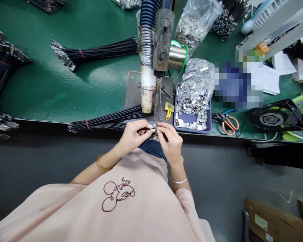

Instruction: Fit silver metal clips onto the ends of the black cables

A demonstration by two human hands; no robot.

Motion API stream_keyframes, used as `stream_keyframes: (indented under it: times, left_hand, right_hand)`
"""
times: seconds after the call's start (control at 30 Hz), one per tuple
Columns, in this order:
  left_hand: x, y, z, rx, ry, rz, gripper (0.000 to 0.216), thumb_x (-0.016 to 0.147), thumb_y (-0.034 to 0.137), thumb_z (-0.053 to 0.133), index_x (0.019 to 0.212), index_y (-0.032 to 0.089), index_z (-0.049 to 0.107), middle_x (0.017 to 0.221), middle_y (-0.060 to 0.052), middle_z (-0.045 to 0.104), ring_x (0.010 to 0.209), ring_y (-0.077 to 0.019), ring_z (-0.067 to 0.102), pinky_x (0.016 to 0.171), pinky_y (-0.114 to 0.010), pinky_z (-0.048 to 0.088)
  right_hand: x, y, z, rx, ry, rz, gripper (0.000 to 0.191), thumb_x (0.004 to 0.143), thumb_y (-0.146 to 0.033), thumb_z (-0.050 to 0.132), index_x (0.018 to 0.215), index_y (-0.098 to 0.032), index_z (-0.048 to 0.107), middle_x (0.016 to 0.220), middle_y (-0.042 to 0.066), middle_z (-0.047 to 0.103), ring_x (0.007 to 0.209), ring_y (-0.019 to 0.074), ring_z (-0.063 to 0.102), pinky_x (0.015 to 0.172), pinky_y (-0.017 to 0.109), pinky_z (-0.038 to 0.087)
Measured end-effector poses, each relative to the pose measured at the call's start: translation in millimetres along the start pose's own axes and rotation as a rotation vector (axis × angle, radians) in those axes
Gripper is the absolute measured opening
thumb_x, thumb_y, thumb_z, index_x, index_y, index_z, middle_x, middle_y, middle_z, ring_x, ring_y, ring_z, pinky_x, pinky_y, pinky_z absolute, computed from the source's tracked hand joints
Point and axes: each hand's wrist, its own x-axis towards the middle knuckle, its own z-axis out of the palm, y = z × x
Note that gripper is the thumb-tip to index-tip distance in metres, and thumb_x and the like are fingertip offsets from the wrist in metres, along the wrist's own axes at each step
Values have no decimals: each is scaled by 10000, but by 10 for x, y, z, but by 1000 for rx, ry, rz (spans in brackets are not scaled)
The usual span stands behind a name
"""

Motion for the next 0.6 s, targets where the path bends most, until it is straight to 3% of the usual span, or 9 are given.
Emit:
stream_keyframes:
  times: [0.37,0.6]
  left_hand:
    - [-14,-10,-9,-83,3,-28,112,860,168,642,752,144,623,649,39,535,554,-69,401,549,-214,317]
    - [0,-18,-6,25,4,124,133,883,141,616,751,148,630,638,39,490,562,-79,402,554,-216,325]
  right_hand:
    - [-15,46,109,269,47,163,87,891,-196,670,918,-243,738,1021,36,746,932,161,726,768,285,625]
    - [-5,5,18,42,37,-1,157,890,-125,652,959,-240,734,1042,42,752,990,171,717,928,343,595]
